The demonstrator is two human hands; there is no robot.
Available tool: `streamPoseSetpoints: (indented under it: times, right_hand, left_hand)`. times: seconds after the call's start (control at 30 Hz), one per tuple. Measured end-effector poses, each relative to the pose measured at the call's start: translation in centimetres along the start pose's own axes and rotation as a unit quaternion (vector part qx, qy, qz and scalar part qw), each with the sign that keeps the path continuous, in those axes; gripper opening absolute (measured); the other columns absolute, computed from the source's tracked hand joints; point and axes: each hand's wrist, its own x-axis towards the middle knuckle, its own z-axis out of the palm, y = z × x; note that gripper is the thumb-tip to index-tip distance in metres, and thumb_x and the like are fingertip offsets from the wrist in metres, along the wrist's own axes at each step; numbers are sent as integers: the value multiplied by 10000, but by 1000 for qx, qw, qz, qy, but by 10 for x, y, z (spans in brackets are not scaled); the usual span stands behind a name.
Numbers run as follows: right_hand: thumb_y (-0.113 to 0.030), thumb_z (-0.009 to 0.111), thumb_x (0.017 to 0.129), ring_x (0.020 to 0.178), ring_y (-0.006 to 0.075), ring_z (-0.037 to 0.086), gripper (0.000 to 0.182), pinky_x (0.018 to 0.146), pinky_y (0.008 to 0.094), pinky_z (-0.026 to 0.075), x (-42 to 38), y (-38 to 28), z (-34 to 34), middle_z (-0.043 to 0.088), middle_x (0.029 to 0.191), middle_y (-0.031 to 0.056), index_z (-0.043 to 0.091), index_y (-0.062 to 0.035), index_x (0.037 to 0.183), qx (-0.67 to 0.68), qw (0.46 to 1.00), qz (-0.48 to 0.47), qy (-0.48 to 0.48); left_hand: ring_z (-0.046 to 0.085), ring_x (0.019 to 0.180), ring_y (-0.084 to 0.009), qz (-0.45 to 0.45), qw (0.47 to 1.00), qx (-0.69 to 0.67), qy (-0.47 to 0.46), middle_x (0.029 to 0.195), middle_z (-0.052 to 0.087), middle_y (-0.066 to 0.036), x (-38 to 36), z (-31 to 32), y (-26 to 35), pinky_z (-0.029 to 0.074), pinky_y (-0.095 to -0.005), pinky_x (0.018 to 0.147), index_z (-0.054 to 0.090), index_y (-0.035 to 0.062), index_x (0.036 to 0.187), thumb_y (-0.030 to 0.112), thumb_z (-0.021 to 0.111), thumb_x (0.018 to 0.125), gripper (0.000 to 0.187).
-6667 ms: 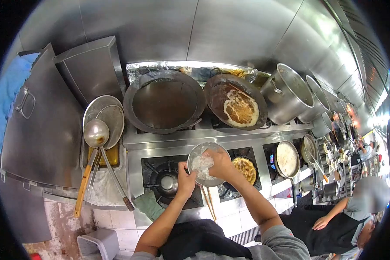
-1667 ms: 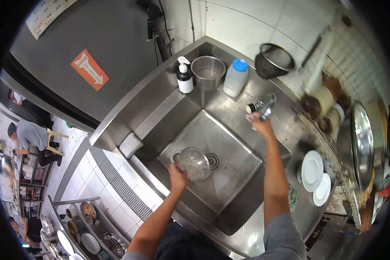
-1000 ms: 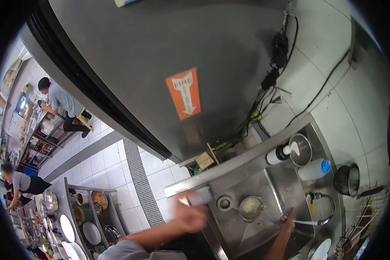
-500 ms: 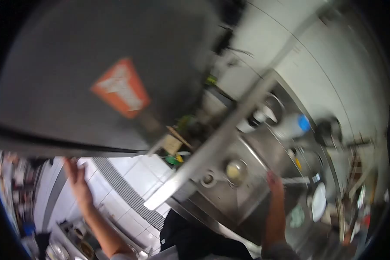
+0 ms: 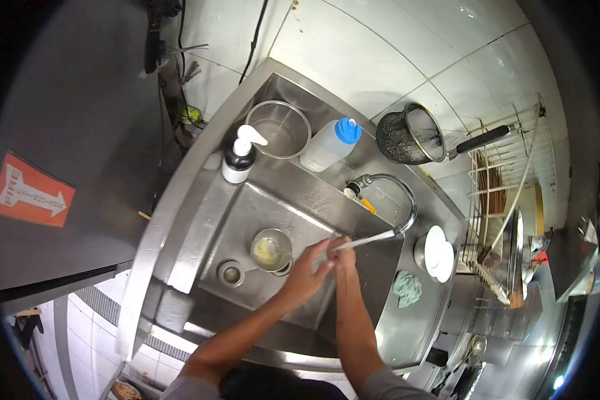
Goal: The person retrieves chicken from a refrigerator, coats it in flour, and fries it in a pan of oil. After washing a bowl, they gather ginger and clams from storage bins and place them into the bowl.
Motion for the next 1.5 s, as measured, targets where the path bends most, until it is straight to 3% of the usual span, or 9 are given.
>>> streamPoseSetpoints:
  times: [0.13, 0.2, 0.33, 0.47, 0.6, 0.83, 1.0, 1.17, 1.5]
  right_hand:
    - [-190, 473, 921, 991, 206, 562, 244, 819, 339, 476, -75, -23, 59, 570, 1078, 82, 534, -83, 1131, 80, 996, 18, -38]
    - [-198, 457, 933, 1067, 218, 534, 298, 884, 369, 453, -92, -9, 57, 538, 1162, 84, 495, -73, 1201, 11, 1000, -3, -26]
    - [-438, 462, 908, 1264, 306, 406, 609, 965, 539, 363, -38, -4, 2, 416, 1397, 76, 332, -141, 1423, 128, 974, 45, -180]
    - [-364, 414, 965, 1166, 256, 478, 459, 986, 406, 381, -35, 2, 20, 487, 1280, 74, 426, -64, 1312, 169, 976, 53, -125]
    - [-312, 466, 964, 991, 140, 544, 322, 832, 294, 452, -34, 21, 31, 558, 1087, 56, 521, -45, 1135, -91, 989, -42, -105]
    - [-250, 539, 934, 677, 142, 548, 242, 614, 264, 451, 5, 67, 30, 581, 780, 40, 593, -16, 907, -93, 987, 115, -57]
    - [-42, 577, 844, 770, 125, 572, 128, 605, 259, 448, 24, 105, -92, 587, 867, 27, 601, -60, 968, -21, 987, 81, -136]
    - [-45, 568, 854, 833, 129, 592, 160, 679, 256, 470, -28, 50, -39, 611, 923, 25, 600, -64, 1010, -294, 950, 98, -37]
    - [-200, 555, 883, 1012, 210, 565, 325, 856, 332, 452, 52, 81, -6, 598, 1087, 86, 571, -38, 1164, -432, 898, -86, 21]
  left_hand:
    - [508, 1154, -338, 17, 970, 243, 27, 1275, 539, -123, 78, 70, -93, 407, -391, 958, 572, 99, 1186, 230, 466, 922, 314]
    - [469, 1196, -365, -234, 966, -88, 72, 1269, 552, -114, 103, 73, -122, 352, -463, 999, 613, 120, 1134, 271, 408, 937, 322]
    - [380, 1286, -320, -90, 972, 212, 48, 1290, 531, -112, 67, 110, -135, 232, -474, 1078, 597, 120, 1160, 253, 402, 926, 332]
    - [438, 1242, -286, -85, 924, 356, -113, 1240, 565, -98, 82, 86, -111, 277, -417, 1065, 625, 163, 1104, 218, 491, 882, 265]
    - [609, 843, -343, -23, 959, 239, 152, 1023, 637, -145, 101, 51, -140, 489, -397, 775, 659, 125, 971, 153, 466, 895, 209]
    - [544, 1083, -311, -155, 967, 160, 126, 1094, 604, -170, 66, 25, -210, 430, -410, 913, 566, 62, 1108, 268, 534, 886, 304]
    - [518, 1136, -350, -357, 732, 436, 382, 1170, 554, -220, 44, -35, -283, 423, -444, 930, 423, 80, 1244, 226, 637, 781, 530]
    - [595, 972, -420, -432, 850, 159, 257, 1112, 569, -245, 8, -45, -355, 467, -523, 832, 439, 40, 1132, 163, 616, 756, 432]
    - [607, 507, -248, -353, 913, -153, 137, 868, 571, -190, 3, 27, -170, 477, -334, 369, 323, 13, 1100, 13, 537, 807, 363]
